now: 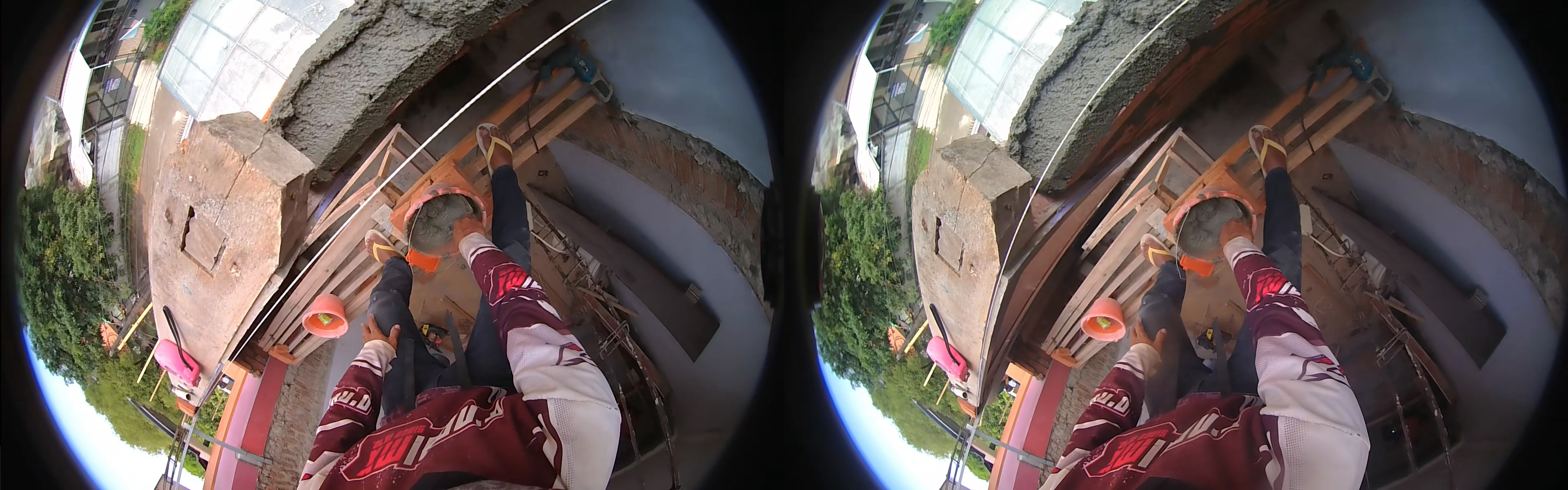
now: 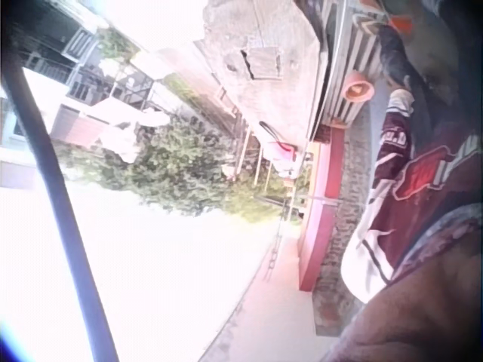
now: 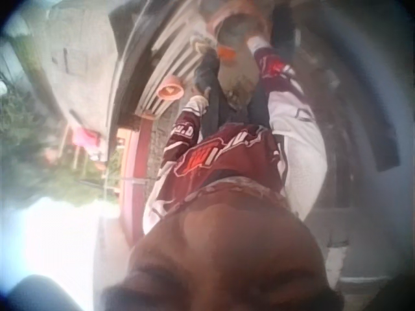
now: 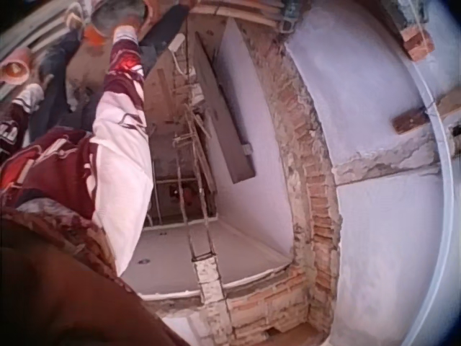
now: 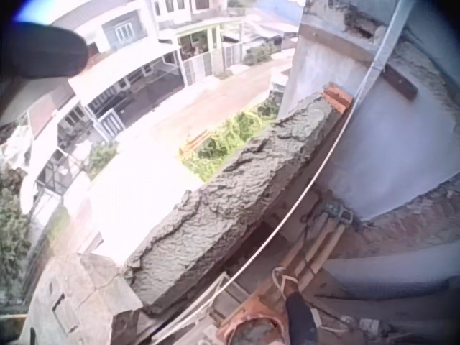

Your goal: The person applies mortar to a brick wall using a trowel, places bricks one by one along a guide line, and taps them into position. The person repeatedly scoops mortar from a bucket and spreads it along the wall edge.

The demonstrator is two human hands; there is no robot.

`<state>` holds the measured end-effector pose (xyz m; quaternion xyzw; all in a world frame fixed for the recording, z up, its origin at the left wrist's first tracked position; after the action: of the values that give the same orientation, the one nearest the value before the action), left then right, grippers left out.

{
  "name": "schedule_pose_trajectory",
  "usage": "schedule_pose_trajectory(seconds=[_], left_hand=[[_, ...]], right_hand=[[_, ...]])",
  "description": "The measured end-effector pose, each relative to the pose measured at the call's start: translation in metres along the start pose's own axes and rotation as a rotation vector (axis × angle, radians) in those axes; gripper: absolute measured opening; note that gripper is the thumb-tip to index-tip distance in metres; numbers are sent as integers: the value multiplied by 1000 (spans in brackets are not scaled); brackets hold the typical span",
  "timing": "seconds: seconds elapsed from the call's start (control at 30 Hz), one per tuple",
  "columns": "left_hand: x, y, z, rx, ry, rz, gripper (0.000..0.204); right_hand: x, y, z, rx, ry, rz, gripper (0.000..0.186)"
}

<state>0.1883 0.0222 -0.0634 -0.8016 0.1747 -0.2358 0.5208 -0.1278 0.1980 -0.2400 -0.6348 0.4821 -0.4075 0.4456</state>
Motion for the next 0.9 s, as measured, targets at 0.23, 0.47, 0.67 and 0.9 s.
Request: schedule_pose_trajectory(seconds=[0.23,0.47,0.67,0.9], left_hand=[[4,6,-6,-18,-48,-68,100],[-3,3,-8,-26,-9,-95,97],[-15,-3,-8,25,77,-151,97],[-15,-4,-3,44,105,-186,98]], right_hand=[[-5,-22,11,152,184,17,35],[-19,1,31,161,350,-42,45],[-19,8,34,86,412,-123,47],[-43,1,9,125,360,-364,41]])
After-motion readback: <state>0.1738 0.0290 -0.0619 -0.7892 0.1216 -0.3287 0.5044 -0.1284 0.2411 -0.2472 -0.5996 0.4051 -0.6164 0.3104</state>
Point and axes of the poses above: each hand's wrist, its own y-axis towards the middle knuckle, its own z-axis out of the palm, x = y × z, the point moved 5 cm from there along y, towards the middle knuckle, and after that the axes turned 10 degrees about y, right-handed, at the moved point
